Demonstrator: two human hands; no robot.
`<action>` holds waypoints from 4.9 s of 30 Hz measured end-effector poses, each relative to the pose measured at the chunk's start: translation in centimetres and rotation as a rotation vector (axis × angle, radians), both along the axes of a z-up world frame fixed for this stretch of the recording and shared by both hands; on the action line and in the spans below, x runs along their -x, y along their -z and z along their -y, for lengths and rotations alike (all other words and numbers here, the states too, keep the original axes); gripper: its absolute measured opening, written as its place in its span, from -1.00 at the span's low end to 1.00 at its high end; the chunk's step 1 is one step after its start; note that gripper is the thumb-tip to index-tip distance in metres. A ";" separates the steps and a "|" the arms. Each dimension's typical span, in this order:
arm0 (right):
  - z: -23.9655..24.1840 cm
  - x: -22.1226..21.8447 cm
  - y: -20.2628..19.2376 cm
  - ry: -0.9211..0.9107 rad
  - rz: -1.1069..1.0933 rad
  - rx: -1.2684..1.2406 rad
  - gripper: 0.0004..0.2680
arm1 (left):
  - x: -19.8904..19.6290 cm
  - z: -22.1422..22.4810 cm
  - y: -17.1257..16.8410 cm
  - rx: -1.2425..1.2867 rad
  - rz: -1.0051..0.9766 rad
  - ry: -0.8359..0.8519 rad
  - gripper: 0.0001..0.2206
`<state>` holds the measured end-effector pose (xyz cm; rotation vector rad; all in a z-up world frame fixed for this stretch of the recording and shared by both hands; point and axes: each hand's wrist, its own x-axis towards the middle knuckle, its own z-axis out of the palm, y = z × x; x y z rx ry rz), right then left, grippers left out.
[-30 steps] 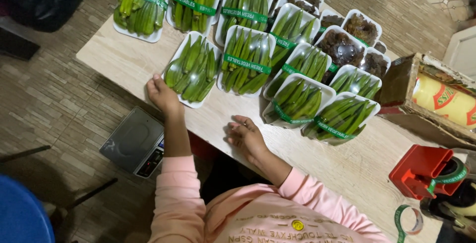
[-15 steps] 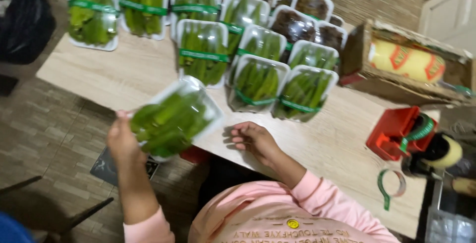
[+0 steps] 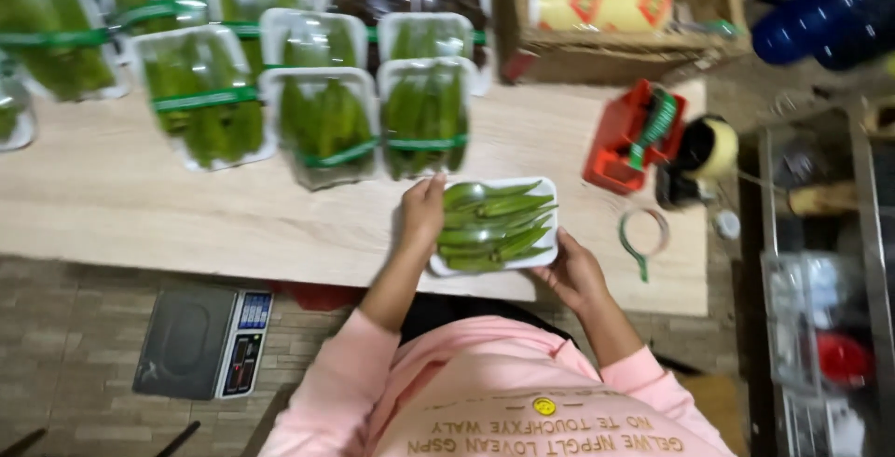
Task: The person tapes labels onto foam trays containing okra and other vegetables, moving finished trays to a stack.
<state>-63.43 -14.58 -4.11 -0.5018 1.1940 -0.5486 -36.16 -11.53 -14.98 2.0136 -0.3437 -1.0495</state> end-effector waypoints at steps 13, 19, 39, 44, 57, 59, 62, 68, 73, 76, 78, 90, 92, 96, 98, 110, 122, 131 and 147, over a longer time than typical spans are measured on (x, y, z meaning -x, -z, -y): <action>3.6 6.9 5.3 0.225 -0.318 0.206 -0.77 | 6.7 7.2 -6.2 0.137 0.216 0.165 -0.73; 4.4 6.4 -3.8 0.194 -0.457 0.418 -0.79 | 8.5 7.9 -9.4 0.392 0.746 0.172 -0.89; 20.2 5.9 5.7 0.215 -0.769 0.767 -0.92 | 17.1 16.2 -11.7 0.529 0.544 0.788 -0.78; 12.9 4.9 -0.5 0.090 -0.878 0.762 -0.85 | 17.4 16.1 -11.5 0.489 0.535 0.793 -0.78; -6.5 6.2 -10.6 0.188 -0.487 0.407 -0.88 | 18.5 15.5 -13.5 0.206 0.464 0.772 -0.78; -7.3 7.0 -9.6 0.187 -0.476 0.397 -0.88 | 18.4 15.5 -13.0 0.182 0.455 0.777 -0.77; -7.9 7.2 -9.4 0.179 -0.457 0.356 -0.88 | 18.5 15.5 -13.5 0.144 0.404 0.776 -0.75; -8.0 7.2 -9.4 0.175 -0.458 0.328 -0.87 | 20.3 16.8 -9.9 0.142 0.088 0.626 -0.69; -8.1 7.2 -9.1 0.177 -0.466 0.327 -0.87 | 21.2 17.1 -8.7 0.141 -0.141 0.520 -0.63; -8.0 7.1 -9.3 0.182 -0.443 0.340 -0.87 | 21.8 17.7 -5.9 0.162 -0.103 0.474 -0.75; -7.7 6.4 -10.9 0.177 -0.453 0.329 -0.85 | 21.9 17.4 -5.9 0.181 -0.082 0.474 -0.76; -7.5 7.0 -9.6 0.136 -0.429 0.303 -0.85 | 20.7 16.3 -14.0 0.099 0.137 0.618 -0.77; -7.7 6.6 -10.0 0.130 -0.433 0.301 -0.85 | 20.6 16.0 -13.4 0.082 0.163 0.648 -0.78; -7.9 6.4 -10.6 0.120 -0.444 0.280 -0.85 | 19.5 15.3 -12.9 0.086 0.197 0.749 -0.81; -7.7 6.4 -10.3 0.118 -0.433 0.267 -0.86 | 18.2 14.6 -15.1 0.104 0.200 0.753 -0.84; -6.1 4.6 -3.8 -0.037 -0.330 0.193 -0.88 | 8.7 12.5 -15.0 0.191 0.335 0.704 -0.90; -5.7 4.2 -2.0 -0.089 -0.349 0.119 -0.88 | 7.9 12.7 -13.2 0.077 0.343 0.751 -0.90; -5.7 3.9 -2.1 -0.097 -0.343 0.114 -0.88 | 7.6 13.6 -14.1 -0.053 0.233 0.762 -0.91; -5.9 4.1 -2.0 -0.106 -0.362 0.044 -0.89 | 7.4 13.2 -14.9 -0.054 0.375 0.870 -0.68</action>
